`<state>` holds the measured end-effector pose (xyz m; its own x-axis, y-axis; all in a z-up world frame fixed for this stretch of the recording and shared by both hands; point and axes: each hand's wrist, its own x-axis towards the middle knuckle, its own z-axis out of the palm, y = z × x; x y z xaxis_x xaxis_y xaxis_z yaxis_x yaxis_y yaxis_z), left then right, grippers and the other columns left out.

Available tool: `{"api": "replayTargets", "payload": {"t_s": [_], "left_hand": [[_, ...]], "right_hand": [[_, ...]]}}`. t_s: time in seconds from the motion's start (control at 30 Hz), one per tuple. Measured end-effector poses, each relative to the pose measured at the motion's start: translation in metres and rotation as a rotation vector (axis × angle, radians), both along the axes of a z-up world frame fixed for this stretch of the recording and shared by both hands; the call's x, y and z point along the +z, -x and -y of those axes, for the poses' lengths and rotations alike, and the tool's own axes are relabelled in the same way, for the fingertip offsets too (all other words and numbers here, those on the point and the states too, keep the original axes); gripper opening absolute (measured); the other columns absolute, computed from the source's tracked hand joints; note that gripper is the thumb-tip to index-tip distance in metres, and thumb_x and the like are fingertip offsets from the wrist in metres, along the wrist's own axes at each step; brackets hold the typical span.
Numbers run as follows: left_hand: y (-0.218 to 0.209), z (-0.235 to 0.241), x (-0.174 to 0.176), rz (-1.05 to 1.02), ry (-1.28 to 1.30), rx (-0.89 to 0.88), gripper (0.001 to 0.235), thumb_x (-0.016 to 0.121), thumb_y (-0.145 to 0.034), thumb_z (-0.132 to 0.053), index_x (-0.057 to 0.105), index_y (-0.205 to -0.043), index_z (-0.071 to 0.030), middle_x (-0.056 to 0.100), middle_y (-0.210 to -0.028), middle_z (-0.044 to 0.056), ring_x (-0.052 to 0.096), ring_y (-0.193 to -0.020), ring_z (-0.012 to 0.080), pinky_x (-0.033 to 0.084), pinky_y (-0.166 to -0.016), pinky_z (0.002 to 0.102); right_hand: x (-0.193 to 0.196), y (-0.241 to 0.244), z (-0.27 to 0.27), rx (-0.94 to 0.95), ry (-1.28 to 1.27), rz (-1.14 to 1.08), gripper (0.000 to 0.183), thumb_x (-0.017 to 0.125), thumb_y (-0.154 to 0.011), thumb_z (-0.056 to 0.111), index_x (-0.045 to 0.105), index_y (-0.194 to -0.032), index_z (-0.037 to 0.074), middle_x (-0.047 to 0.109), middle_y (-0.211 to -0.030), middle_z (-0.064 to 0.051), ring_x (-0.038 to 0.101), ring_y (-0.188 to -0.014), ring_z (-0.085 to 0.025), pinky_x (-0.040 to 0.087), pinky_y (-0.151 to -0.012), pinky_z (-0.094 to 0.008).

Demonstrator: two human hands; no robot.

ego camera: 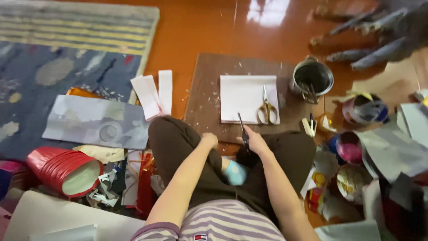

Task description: Folding a large sheet of paper and cutting it into strips using scissors

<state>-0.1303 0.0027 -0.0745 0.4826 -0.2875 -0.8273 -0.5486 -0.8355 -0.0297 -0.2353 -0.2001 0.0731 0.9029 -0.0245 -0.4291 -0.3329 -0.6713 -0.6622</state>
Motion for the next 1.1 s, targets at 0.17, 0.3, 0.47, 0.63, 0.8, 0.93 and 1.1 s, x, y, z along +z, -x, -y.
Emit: {"api": "replayTargets", "payload": {"t_s": [0.17, 0.3, 0.47, 0.63, 0.8, 0.93, 1.1], "left_hand": [[-0.024, -0.001, 0.012, 0.189, 0.509, 0.419, 0.03, 0.053, -0.082, -0.013, 0.072, -0.096, 0.006, 0.072, -0.095, 0.026, 0.068, -0.1, 0.0425, 0.055, -0.084, 0.054], [-0.052, -0.008, 0.057, 0.264, 0.597, 0.61, 0.033, 0.048, -0.082, -0.016, 0.074, -0.088, 0.002, 0.072, -0.089, 0.026, 0.069, -0.096, 0.0446, 0.055, -0.083, 0.055], [-0.089, 0.0, -0.057, -0.297, 1.111, 1.578, 0.045, 0.07, -0.081, -0.026, 0.063, -0.118, -0.002, 0.07, -0.099, 0.02, 0.071, -0.094, 0.027, 0.054, -0.087, 0.044], [-0.081, 0.017, 0.024, -0.236, 1.039, 1.541, 0.055, 0.081, -0.079, -0.033, 0.062, -0.117, 0.002, 0.066, -0.103, 0.02, 0.067, -0.098, 0.0267, 0.051, -0.093, 0.045], [-0.072, 0.034, 0.027, -0.082, 1.068, 1.33, 0.035, 0.084, -0.076, -0.025, 0.071, -0.101, -0.004, 0.068, -0.094, 0.013, 0.063, -0.092, 0.0198, 0.052, -0.084, 0.038], [-0.061, 0.054, 0.098, -0.158, 1.065, 1.352, 0.054, 0.08, -0.079, -0.024, 0.055, -0.12, 0.0, 0.06, -0.106, 0.017, 0.056, -0.104, 0.0281, 0.05, -0.088, 0.041], [-0.076, 0.049, 0.094, 0.037, 1.137, 1.197, 0.045, 0.07, -0.084, -0.005, 0.053, -0.124, 0.005, 0.059, -0.119, 0.029, 0.055, -0.12, 0.0424, 0.045, -0.101, 0.05]], "right_hand": [[0.038, -0.002, -0.01, -0.021, -0.022, -0.063, 0.071, 0.069, -0.085, 0.037, 0.038, -0.148, 0.022, 0.065, -0.121, -0.024, 0.058, -0.117, -0.042, 0.046, -0.1, -0.053], [0.011, -0.013, -0.006, -0.068, -0.036, -0.137, 0.074, 0.071, -0.084, 0.039, 0.039, -0.147, 0.019, 0.065, -0.122, -0.02, 0.059, -0.117, -0.04, 0.047, -0.1, -0.052], [-0.005, -0.027, -0.01, -0.04, 0.012, -0.252, 0.075, 0.065, -0.087, 0.045, 0.032, -0.15, 0.024, 0.068, -0.11, -0.025, 0.062, -0.111, -0.043, 0.048, -0.099, -0.052], [0.003, -0.034, -0.016, -0.069, 0.007, -0.32, 0.074, 0.063, -0.089, 0.044, 0.028, -0.151, 0.026, 0.068, -0.107, -0.026, 0.063, -0.109, -0.043, 0.049, -0.097, -0.052], [0.02, -0.039, -0.019, -0.093, -0.025, -0.364, 0.07, 0.059, -0.093, 0.031, 0.023, -0.152, 0.026, 0.067, -0.106, -0.029, 0.062, -0.109, -0.045, 0.049, -0.095, -0.053], [0.019, -0.033, -0.016, -0.178, -0.236, -0.24, 0.072, 0.064, -0.089, 0.029, 0.029, -0.151, 0.023, 0.061, -0.121, -0.031, 0.056, -0.116, -0.049, 0.044, -0.1, -0.056], [0.027, -0.013, -0.033, -0.212, -0.479, 0.005, 0.071, 0.074, -0.084, 0.021, 0.042, -0.147, 0.014, 0.054, -0.135, -0.028, 0.047, -0.125, -0.048, 0.039, -0.103, -0.059]]}}
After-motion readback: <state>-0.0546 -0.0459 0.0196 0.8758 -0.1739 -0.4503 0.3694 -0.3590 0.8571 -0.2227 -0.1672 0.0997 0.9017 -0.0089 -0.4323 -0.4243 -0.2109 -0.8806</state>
